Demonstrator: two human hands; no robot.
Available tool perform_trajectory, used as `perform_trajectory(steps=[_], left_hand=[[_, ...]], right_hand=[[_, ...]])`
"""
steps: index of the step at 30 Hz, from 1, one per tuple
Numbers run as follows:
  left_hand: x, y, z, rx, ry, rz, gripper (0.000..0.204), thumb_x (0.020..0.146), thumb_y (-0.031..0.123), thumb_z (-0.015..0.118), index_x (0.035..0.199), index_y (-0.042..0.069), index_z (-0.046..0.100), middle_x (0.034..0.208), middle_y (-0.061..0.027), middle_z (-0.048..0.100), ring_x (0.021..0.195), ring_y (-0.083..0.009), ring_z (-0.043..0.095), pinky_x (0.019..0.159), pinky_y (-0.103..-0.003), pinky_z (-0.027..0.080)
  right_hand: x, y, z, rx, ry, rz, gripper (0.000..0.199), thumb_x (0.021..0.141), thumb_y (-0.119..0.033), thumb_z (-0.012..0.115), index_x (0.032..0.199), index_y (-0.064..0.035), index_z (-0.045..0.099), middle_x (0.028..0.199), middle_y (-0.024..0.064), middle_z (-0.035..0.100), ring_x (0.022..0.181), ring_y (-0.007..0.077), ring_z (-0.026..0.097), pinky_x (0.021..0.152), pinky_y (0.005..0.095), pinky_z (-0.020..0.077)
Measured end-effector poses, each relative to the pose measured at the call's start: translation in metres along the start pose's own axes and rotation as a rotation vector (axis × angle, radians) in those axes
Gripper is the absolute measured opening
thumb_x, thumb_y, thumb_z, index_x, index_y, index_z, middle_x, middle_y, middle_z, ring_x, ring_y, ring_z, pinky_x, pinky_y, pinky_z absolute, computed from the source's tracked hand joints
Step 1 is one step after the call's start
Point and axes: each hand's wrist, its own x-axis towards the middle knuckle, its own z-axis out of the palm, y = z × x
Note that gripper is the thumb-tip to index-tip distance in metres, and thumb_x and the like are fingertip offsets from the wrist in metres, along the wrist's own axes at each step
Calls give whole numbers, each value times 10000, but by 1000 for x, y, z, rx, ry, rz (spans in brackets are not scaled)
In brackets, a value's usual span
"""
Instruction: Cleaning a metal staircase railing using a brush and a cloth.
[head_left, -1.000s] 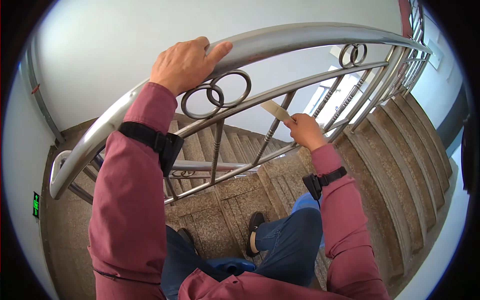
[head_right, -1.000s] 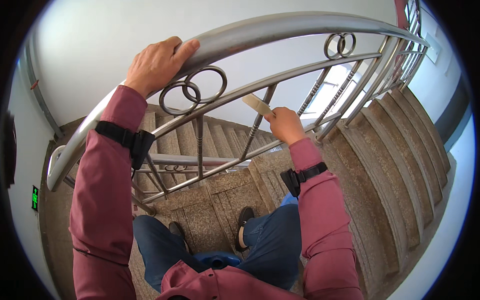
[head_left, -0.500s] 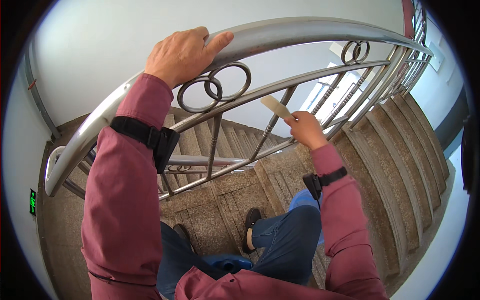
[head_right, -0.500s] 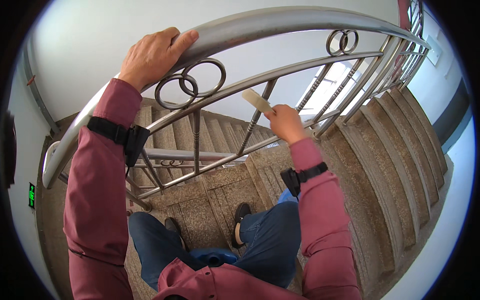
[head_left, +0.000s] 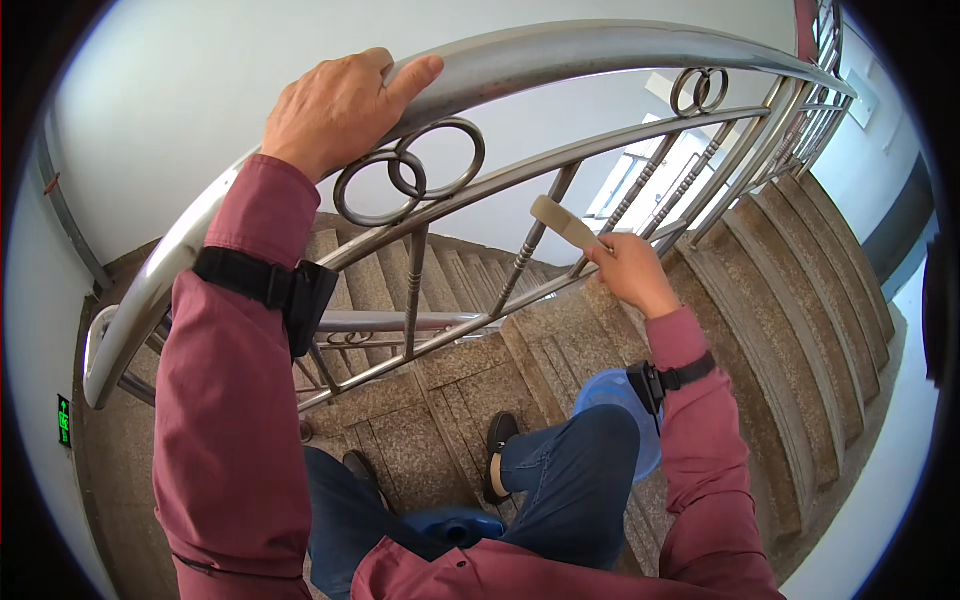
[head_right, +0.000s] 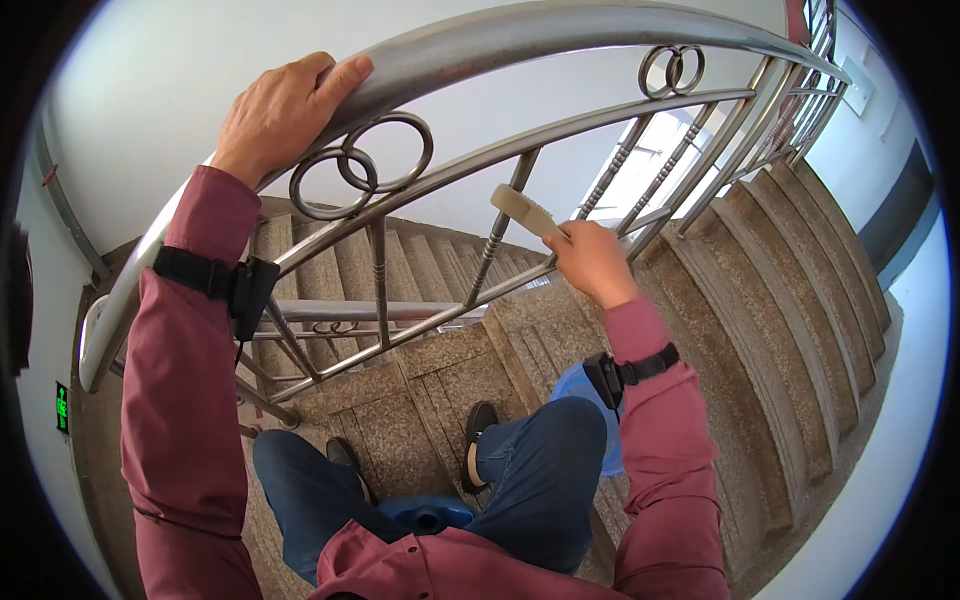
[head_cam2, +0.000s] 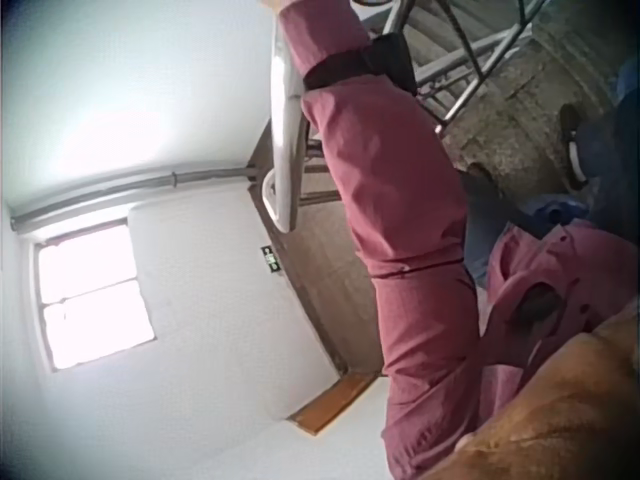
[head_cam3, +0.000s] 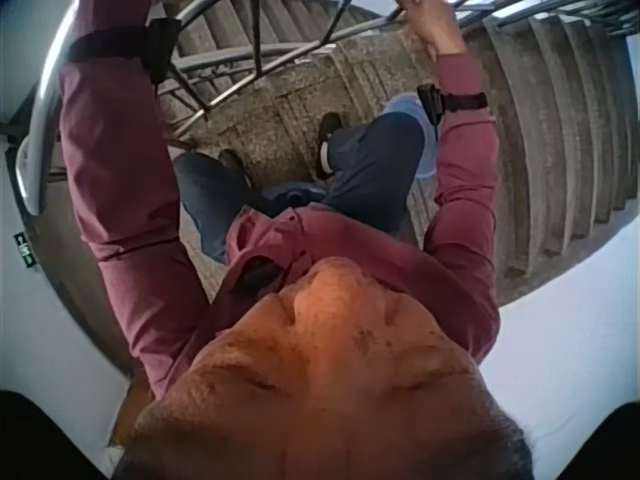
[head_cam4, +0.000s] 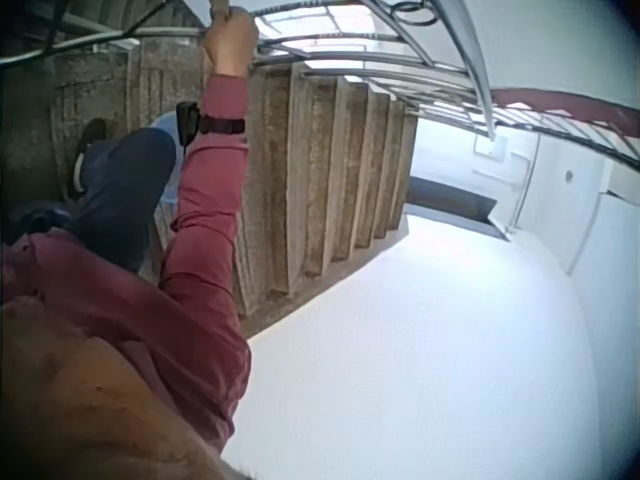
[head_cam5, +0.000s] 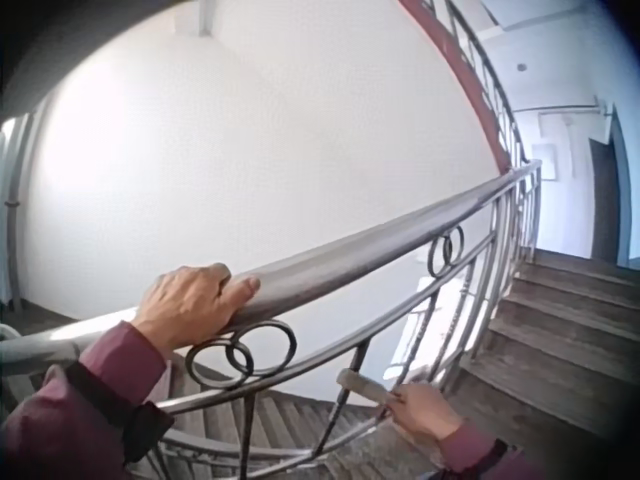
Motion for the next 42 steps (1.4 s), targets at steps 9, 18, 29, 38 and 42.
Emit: perform_trajectory(steps=[9, 18, 29, 38, 42], left_hand=[[2, 4, 3, -36, -29, -18, 784, 998, 727, 375, 1035, 31, 734, 939, -204, 746, 941, -362, 727, 902, -481, 534], [2, 5, 3, -23, -18, -14, 798, 992, 744, 364, 1041, 38, 733, 944, -196, 747, 957, -359, 725, 908, -479, 537], [1, -2, 9, -11, -24, -8, 840, 983, 768, 347, 1032, 23, 733, 944, -207, 743, 955, -348, 729, 905, -480, 542], [2, 0, 1, -1, -31, 9, 778, 994, 738, 366, 1073, 61, 742, 952, -189, 749, 939, -368, 730, 893, -488, 543], [3, 1, 6, -12, -33, 2, 766, 1000, 728, 363, 1066, 66, 743, 946, -191, 748, 939, -369, 730, 894, -487, 542]], right_hand=[[49, -30, 18, -72, -11, -44, 362, 949, -324, 675, 985, 26, 759, 796, 225, 713, 762, 375, 709, 736, 453, 552], [-15, 16, -17, 133, -74, 113, 361, 968, -294, 662, 906, 58, 718, 724, 190, 678, 655, 240, 705, 642, 396, 528], [-16, 1, 30, 1447, -161, 553, 297, 1069, -355, 567, 1082, -60, 602, 676, -49, 477, 509, 64, 418, 455, 232, 348], [-29, -83, 87, 2040, -105, 645, 298, 1108, -360, 475, 1015, -82, 531, 678, -62, 447, 546, 71, 423, 523, 274, 389], [-4, -48, 100, 2119, -100, 612, 307, 1109, -364, 473, 1021, -74, 522, 696, -56, 463, 550, 70, 426, 516, 262, 376]])
